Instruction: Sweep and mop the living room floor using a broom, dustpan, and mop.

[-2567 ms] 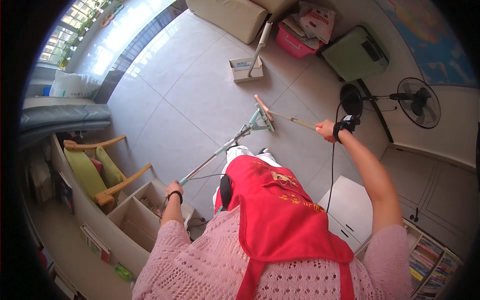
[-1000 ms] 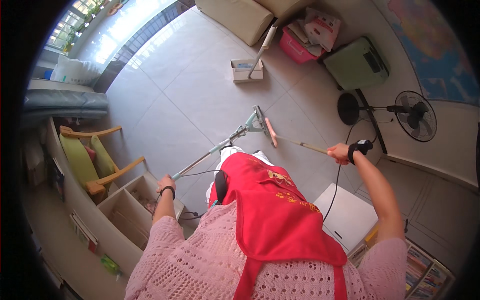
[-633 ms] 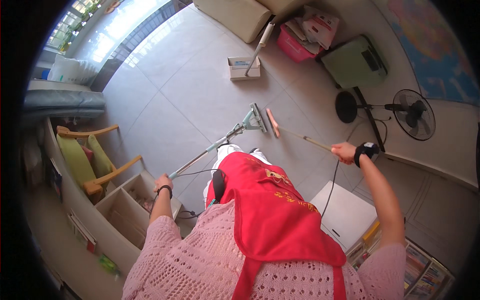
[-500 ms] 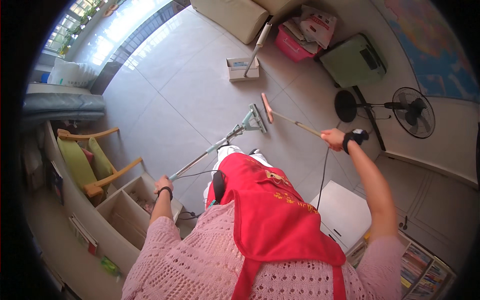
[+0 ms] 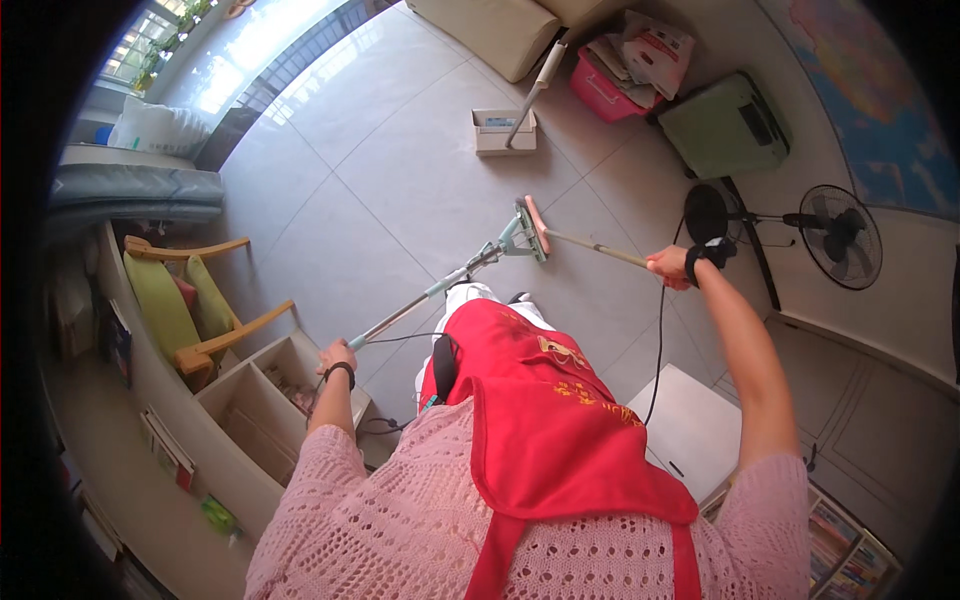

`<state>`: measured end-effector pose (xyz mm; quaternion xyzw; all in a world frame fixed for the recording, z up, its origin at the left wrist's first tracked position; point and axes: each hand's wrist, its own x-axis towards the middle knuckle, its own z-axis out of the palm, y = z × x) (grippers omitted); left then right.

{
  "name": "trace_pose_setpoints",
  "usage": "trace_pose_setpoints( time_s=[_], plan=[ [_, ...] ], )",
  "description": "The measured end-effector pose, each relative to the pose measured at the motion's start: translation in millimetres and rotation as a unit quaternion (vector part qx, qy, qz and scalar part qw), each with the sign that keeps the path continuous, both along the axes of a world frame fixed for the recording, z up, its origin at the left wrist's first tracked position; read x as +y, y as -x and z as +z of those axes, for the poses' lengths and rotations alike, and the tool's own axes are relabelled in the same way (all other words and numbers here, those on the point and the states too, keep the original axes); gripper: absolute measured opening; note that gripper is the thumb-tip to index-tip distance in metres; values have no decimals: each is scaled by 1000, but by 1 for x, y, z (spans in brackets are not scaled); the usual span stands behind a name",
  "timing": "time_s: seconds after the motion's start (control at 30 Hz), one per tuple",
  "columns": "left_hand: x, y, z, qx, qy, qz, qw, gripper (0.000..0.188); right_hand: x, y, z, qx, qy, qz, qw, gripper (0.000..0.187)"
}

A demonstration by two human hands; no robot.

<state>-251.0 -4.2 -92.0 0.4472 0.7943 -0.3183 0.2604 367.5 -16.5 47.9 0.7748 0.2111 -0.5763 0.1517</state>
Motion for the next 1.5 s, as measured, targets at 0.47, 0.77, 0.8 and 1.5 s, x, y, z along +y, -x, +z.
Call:
trace_pose_setpoints(
  time_s=[0.47, 0.77, 0.8, 1.5],
  plan=[
    [21, -19, 22, -13, 55, -61, 996, 39, -154, 0, 36, -8, 37, -88, 995, 46],
    [32, 3, 1, -188, 201, 1, 961, 35, -243, 58, 45, 33, -32, -410, 911, 37],
    [31, 4, 9, -186, 128, -123, 966, 35, -252, 68, 42, 28, -49, -438, 897, 33],
    [-11, -1, 69, -120, -257, -413, 865, 16, -282, 110, 20, 135, -257, -583, 758, 21]
  ],
)
